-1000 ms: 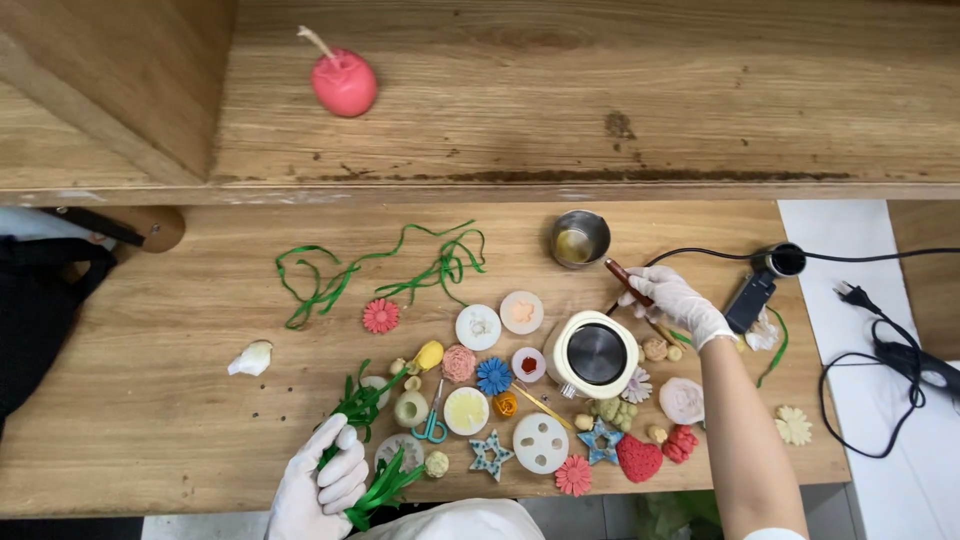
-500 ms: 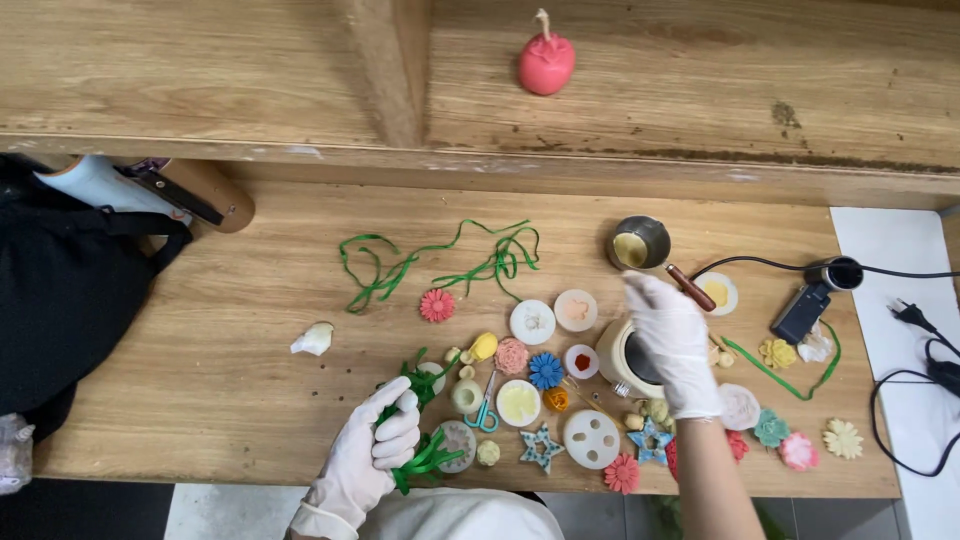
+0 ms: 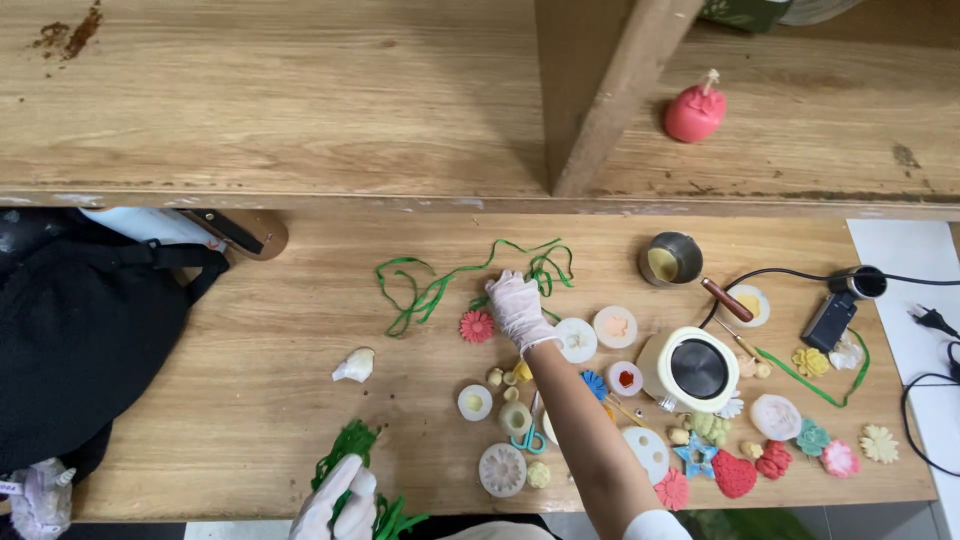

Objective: The person gathers green ribbon strips from the table and places them into a storage cubby with craft supplies. They then hold a small pot of melted wax and use a spoon to ladle wax into decorative candle molds arranged on the table, filling them one at a time.

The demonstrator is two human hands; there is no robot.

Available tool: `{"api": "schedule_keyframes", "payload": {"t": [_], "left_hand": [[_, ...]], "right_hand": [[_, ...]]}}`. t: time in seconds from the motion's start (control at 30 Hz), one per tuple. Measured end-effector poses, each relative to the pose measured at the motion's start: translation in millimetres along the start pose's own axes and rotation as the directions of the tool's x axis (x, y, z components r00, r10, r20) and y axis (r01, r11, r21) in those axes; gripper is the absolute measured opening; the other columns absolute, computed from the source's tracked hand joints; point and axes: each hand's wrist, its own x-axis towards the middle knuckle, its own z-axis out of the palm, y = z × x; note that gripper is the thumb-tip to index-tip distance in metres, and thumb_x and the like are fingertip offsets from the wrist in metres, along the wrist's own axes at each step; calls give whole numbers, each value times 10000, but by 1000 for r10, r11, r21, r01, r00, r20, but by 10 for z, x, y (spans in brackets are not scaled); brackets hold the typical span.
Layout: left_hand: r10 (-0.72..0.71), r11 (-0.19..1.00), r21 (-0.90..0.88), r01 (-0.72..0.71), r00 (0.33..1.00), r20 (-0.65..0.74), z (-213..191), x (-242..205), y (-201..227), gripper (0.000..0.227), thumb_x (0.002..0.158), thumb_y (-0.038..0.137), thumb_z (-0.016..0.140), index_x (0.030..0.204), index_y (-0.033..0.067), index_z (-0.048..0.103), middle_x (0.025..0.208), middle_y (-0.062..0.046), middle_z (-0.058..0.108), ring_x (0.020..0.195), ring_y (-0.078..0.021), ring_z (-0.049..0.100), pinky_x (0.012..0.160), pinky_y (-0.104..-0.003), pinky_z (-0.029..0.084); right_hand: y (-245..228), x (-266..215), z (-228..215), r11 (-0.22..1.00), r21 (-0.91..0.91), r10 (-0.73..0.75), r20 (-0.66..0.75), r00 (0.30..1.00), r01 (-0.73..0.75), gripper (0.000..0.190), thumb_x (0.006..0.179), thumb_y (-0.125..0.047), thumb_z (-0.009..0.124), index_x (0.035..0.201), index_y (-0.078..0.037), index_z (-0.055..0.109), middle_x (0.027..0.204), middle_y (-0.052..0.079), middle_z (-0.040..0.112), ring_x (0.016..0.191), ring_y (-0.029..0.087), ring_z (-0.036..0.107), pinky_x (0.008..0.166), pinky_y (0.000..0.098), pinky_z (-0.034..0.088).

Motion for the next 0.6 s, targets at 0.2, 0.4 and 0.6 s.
{"api": "schedule_keyframes", "payload": {"t": [0.2, 0.4, 0.6], "left_hand": [[-46, 999, -33, 43, 994, -97, -280, -10, 17, 373, 978, 393, 557, 866, 42, 615, 475, 12, 334, 335, -114, 204, 331, -304, 138], [-138, 990, -19, 137, 990, -40, -119, 195, -66, 340, 989, 362, 570, 934, 31, 626, 545, 6, 379, 375, -99, 234, 354, -286, 156], [-222, 974, 93, 207, 956, 194, 729, 345, 36, 338, 1002, 340, 568, 1030, 18, 666, 650, 16, 481, 430, -67, 299, 385, -230, 203]], "right_hand": [[-17, -120, -189, 996, 35, 94, -278, 956, -88, 146, 812, -198, 724, 938, -134, 687, 972, 120, 673, 913, 311, 646, 692, 477, 530], [337, -536, -1547, -719, 690, 262, 384, 885, -87, 142, 967, -175, 667, 1054, -63, 660, 1021, 125, 710, 828, 233, 682, 718, 348, 549], [277, -1159, -2768, -543, 840, 467, 328, 821, -27, 108, 963, -117, 628, 1027, -32, 614, 1078, 122, 705, 949, 230, 717, 803, 348, 556]]}}
